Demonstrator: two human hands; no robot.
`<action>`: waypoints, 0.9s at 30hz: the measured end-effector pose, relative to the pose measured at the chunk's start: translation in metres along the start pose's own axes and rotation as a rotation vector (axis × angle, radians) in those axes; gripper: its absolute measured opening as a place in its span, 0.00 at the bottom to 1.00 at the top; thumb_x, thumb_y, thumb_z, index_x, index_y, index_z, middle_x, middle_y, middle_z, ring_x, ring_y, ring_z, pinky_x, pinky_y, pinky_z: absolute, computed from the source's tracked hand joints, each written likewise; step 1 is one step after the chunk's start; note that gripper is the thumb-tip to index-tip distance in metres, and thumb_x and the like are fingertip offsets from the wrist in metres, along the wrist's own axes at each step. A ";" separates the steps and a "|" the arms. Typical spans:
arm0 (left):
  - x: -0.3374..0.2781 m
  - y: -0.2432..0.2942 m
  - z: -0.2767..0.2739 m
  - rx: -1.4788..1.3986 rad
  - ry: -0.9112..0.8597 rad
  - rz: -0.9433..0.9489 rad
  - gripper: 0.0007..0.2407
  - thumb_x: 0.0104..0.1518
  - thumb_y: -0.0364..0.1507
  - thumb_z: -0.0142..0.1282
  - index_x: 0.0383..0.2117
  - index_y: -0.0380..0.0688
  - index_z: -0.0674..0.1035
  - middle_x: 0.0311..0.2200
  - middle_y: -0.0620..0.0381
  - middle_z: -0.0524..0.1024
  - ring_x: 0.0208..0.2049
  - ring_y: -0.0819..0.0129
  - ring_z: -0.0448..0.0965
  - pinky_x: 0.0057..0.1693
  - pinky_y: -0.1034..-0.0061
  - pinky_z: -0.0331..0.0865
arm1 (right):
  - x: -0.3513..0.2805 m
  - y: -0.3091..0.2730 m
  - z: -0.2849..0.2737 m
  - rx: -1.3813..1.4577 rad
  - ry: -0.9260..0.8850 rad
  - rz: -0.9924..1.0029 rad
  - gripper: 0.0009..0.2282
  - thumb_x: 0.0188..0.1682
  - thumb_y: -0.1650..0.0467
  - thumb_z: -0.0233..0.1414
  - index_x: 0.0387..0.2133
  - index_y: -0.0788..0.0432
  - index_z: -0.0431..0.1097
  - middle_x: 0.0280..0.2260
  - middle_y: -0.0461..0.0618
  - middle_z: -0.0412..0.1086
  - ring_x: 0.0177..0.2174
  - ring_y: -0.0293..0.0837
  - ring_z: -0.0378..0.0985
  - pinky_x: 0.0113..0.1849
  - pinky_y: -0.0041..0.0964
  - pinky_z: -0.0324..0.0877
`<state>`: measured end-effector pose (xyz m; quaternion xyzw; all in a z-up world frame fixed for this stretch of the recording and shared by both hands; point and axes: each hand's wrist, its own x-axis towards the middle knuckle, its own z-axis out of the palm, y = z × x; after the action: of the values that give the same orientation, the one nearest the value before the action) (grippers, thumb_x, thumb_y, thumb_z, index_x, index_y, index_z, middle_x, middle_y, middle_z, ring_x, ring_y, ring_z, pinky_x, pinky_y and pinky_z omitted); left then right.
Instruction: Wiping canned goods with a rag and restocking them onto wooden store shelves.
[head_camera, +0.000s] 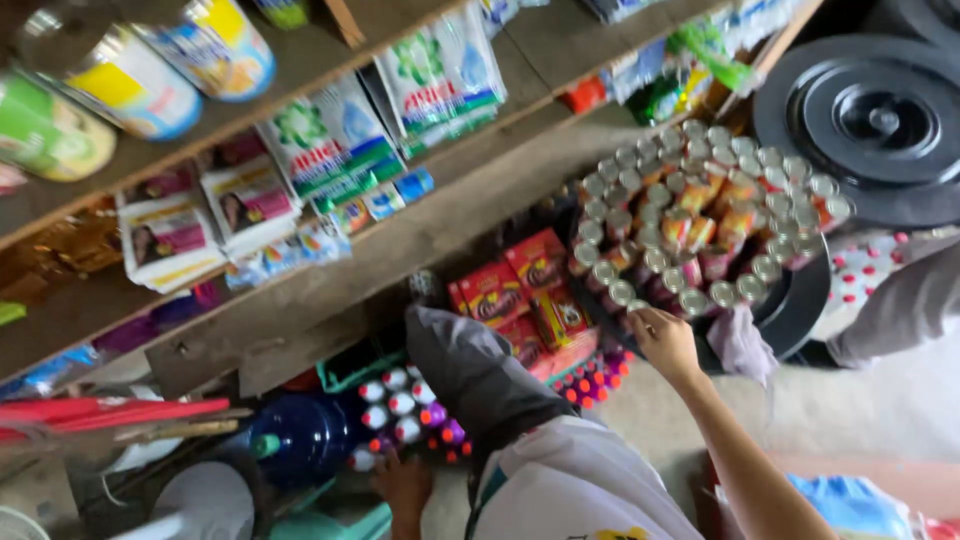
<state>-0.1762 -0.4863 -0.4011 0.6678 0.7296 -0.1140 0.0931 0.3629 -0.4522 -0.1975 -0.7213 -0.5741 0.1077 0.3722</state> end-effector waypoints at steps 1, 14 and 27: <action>-0.032 -0.009 0.041 0.034 -0.363 -0.094 0.23 0.50 0.53 0.61 0.54 0.75 0.77 0.75 0.53 0.39 0.72 0.42 0.39 0.69 0.35 0.45 | -0.020 0.020 0.007 0.010 -0.013 0.129 0.07 0.50 0.68 0.54 0.31 0.59 0.77 0.30 0.55 0.77 0.28 0.54 0.81 0.33 0.46 0.76; -0.047 -0.085 0.071 -0.059 0.304 -0.058 0.14 0.46 0.49 0.62 0.32 0.62 0.87 0.46 0.45 0.80 0.41 0.47 0.80 0.47 0.53 0.73 | -0.148 0.251 0.100 0.145 -0.528 0.434 0.09 0.46 0.67 0.53 0.32 0.60 0.78 0.26 0.53 0.79 0.27 0.47 0.83 0.31 0.44 0.76; 0.016 -0.089 -0.018 -0.457 0.545 -0.027 0.12 0.56 0.41 0.60 0.39 0.51 0.84 0.39 0.50 0.82 0.45 0.53 0.80 0.55 0.56 0.72 | -0.084 0.275 0.127 -0.192 -1.124 0.410 0.16 0.48 0.58 0.54 0.38 0.58 0.76 0.30 0.51 0.78 0.29 0.45 0.80 0.34 0.41 0.76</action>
<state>-0.2664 -0.4735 -0.3849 0.6259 0.7431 0.2334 0.0404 0.4678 -0.4934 -0.4909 -0.6803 -0.5393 0.4894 -0.0832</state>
